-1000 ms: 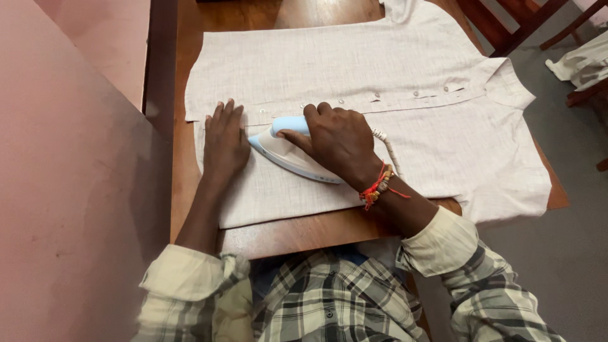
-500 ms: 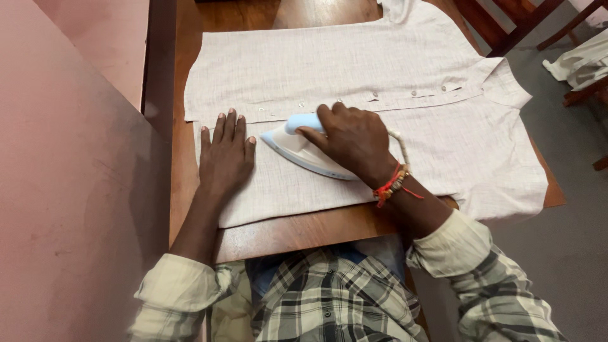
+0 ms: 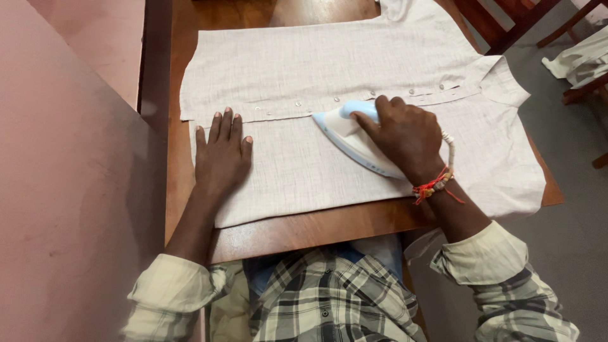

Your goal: The person irons a white shirt laid flat on a wooden table. They use a blue and white electric iron to smooth the front placket and body of the shirt, moving the iron back and forth while holding the fabric with the left hand.

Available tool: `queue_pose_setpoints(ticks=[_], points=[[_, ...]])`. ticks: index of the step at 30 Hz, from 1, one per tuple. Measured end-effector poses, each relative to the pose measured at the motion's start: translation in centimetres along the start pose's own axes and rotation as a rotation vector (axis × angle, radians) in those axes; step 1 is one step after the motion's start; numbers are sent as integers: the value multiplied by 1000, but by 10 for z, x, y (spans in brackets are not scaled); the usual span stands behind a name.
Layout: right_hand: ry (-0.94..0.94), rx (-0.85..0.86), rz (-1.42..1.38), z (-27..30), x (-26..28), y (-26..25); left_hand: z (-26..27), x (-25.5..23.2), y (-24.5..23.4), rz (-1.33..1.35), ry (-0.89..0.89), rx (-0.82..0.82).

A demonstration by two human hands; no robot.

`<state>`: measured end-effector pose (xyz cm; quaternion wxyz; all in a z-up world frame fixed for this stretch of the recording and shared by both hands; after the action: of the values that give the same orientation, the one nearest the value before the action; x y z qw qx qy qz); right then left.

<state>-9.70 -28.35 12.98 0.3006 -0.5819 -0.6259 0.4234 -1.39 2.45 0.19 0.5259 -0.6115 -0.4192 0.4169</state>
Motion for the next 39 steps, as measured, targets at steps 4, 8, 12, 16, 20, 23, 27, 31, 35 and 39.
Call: queue_pose_setpoints(ticks=[4,8,12,16,20,23,27,31,35,39], points=[[-79,-14,-50,11,-18,-1,1,0,-1,-3,6,-10],[-15,-21,36,18,-37,-2,0,0,-1,1,19,-21],[-5,-15,31,21,-57,-2,1,0,-1,-14,18,-15],[-55,-34,67,34,-72,-4,1,-1,-2,-16,6,3],[63,18,119,33,-96,1,0,-1,-3,-13,8,12],[26,13,115,42,-107,0,1,-1,-4,-19,8,14],[70,15,166,47,-126,4,2,-2,-6,-26,5,26],[35,-35,200,56,-141,3,2,-2,-8,-13,7,22],[69,-11,240,61,-161,7,3,-3,-10,-7,16,14],[97,30,272,67,-177,8,3,-3,-9,0,14,18]])
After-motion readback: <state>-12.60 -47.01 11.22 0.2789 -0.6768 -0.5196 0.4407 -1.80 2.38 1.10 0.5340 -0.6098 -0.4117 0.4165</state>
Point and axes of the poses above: each hand's wrist, its own z-axis away from the middle knuckle, its own y-axis out of the palm, x = y × z, the point moved 4 cm from there along -z, towards the middle knuckle, and after that the axes turned 5 degrees about -z, right-handed, at the moved point
